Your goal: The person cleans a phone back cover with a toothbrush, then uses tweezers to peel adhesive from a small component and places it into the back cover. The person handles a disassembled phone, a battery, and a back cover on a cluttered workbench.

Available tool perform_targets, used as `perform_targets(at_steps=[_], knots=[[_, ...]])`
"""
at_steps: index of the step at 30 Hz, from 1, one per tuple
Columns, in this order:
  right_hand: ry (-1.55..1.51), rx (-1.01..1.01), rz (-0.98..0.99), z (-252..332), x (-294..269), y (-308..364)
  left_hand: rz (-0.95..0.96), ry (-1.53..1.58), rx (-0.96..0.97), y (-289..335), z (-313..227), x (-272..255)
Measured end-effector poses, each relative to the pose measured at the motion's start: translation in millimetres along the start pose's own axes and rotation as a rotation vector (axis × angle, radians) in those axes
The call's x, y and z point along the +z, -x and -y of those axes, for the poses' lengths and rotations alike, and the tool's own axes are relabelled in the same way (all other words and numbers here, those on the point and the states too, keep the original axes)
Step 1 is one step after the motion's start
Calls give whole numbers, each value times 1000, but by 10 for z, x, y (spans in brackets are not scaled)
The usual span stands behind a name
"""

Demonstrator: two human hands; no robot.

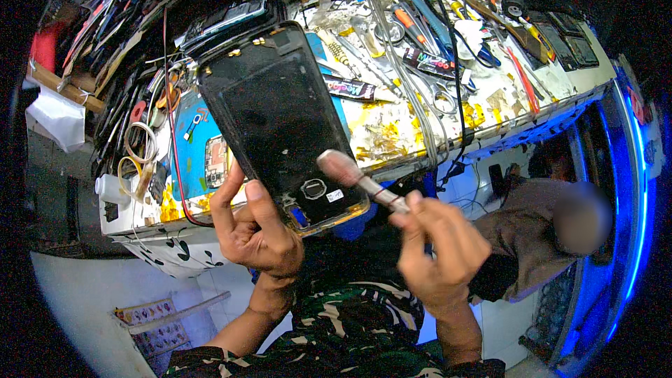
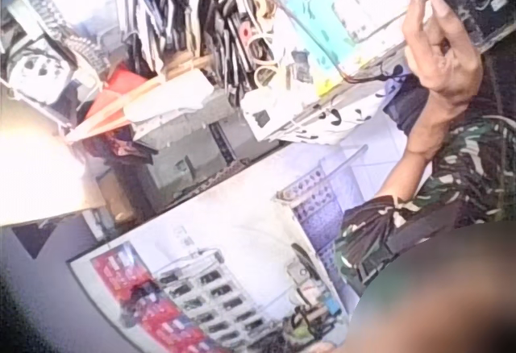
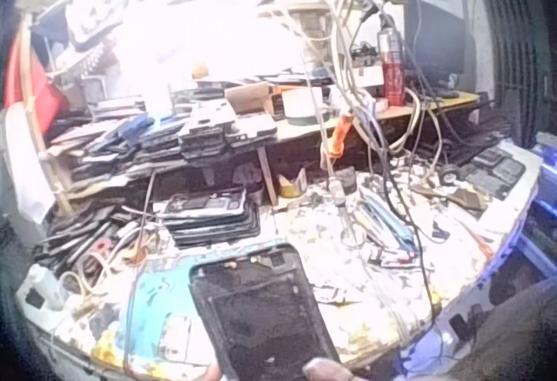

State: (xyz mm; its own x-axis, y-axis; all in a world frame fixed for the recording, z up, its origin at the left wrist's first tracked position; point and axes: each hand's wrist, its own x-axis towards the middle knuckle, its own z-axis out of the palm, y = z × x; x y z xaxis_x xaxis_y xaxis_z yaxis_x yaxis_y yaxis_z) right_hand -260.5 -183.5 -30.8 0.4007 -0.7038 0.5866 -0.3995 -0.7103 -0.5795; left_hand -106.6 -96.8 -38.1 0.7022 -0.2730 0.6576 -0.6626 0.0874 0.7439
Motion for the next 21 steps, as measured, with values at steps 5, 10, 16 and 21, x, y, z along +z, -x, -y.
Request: perform_targets(at_steps=[5,10,16,21], knots=[[-18,-205,71,-91,-34,-16,32,0,-46,7,15,-44],[-16,-333,194,-253,-119,21,11,45,-76,-58,65,-183],[287,-448,212,-431,-322,-130,386,-160,424,-316,107,-266],[509,-409,101,-505,-508,-351,638,-218,425,-486,-39,-392]])
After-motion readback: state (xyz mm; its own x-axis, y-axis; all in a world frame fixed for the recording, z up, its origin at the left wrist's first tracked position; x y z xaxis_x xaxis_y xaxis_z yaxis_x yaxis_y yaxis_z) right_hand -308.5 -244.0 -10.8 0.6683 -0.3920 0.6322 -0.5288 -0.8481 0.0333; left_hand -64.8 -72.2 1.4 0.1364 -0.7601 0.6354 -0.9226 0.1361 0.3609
